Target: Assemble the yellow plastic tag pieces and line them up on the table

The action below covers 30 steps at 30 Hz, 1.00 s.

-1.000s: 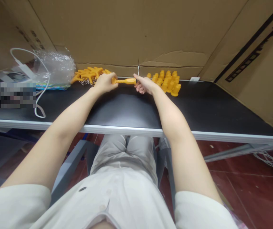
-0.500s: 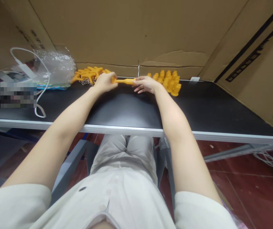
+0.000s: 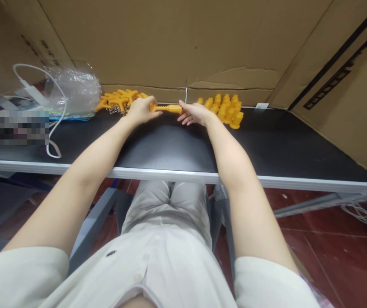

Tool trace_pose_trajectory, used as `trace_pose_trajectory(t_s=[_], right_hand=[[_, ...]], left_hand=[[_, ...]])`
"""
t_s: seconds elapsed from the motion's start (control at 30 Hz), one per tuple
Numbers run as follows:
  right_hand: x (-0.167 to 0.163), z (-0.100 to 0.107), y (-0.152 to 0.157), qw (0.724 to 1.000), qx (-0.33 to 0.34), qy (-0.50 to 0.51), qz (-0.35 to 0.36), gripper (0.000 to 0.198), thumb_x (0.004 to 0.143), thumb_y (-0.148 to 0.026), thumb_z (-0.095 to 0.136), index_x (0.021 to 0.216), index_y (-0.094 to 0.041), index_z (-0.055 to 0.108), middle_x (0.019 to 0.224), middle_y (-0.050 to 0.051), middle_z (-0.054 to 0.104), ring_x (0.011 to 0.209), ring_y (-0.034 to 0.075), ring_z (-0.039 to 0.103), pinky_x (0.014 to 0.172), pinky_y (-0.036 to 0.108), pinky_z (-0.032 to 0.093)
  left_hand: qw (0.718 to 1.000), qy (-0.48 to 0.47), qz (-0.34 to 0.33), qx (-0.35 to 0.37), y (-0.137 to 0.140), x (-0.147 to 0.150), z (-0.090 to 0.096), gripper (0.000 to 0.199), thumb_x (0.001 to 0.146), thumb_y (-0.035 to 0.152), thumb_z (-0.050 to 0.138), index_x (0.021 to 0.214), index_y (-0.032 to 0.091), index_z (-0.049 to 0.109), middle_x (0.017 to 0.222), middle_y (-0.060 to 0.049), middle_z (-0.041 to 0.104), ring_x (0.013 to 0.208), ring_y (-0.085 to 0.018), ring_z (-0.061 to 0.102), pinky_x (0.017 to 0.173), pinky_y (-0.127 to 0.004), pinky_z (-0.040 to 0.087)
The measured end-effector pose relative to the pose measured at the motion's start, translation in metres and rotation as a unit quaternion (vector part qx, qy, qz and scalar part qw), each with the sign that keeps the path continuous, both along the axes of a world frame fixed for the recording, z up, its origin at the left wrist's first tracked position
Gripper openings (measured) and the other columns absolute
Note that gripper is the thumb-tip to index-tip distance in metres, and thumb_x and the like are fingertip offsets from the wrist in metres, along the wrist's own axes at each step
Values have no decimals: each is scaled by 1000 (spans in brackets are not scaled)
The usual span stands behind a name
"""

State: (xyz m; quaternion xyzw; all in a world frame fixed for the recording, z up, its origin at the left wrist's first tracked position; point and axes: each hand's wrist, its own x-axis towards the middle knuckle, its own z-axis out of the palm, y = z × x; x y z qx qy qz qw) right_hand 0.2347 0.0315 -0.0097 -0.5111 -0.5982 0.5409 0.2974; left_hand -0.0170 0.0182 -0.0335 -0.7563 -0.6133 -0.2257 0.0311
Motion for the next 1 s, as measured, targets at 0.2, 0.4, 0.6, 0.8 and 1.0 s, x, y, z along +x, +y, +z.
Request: trace_pose_trajectory(t_s=[0.2, 0.4, 0.6, 0.8, 1.0], right_hand=[[2, -1, -1, 1000, 16, 16, -4, 33, 106, -48, 83, 110, -20, 66, 86, 7, 82, 61, 16, 73, 56, 24, 58], [7, -1, -1, 999, 33, 32, -5, 31, 96, -7, 87, 110, -22, 62, 89, -1, 78, 64, 13, 75, 58, 22, 60], [3, 0, -4, 999, 39, 38, -3, 19, 107, -25, 81, 102, -19, 65, 82, 3, 79, 54, 10, 67, 52, 19, 55], [-1, 4, -9, 999, 24, 25, -14, 38, 108, -51, 79, 95, -18, 65, 73, 4, 77, 50, 10, 63, 50, 19, 50], [-2, 6, -11, 1000, 13, 22, -15, 36, 113, -48, 71, 95, -18, 65, 72, 4, 76, 53, 11, 64, 52, 20, 50]], left_hand=[[1000, -4, 5, -9, -1, -2, 0, 53, 99, 42, 75, 146, 19, 68, 125, -15, 76, 130, -38, 70, 117, -46, 51], [1000, -3, 10, -11, -4, 0, 2, 52, 100, 41, 74, 146, 19, 68, 127, -16, 76, 130, -38, 70, 115, -45, 52], [1000, -4, 13, -13, -6, 2, 5, 51, 101, 39, 73, 146, 17, 67, 126, -17, 75, 130, -38, 69, 116, -45, 51], [1000, -9, -3, -2, -3, 0, 2, 49, 100, 39, 75, 144, 19, 69, 120, -15, 76, 127, -37, 70, 114, -45, 52], [1000, 0, 4, 2, -5, 1, 3, 47, 99, 39, 76, 142, 18, 70, 120, -15, 76, 124, -37, 72, 112, -44, 54]])
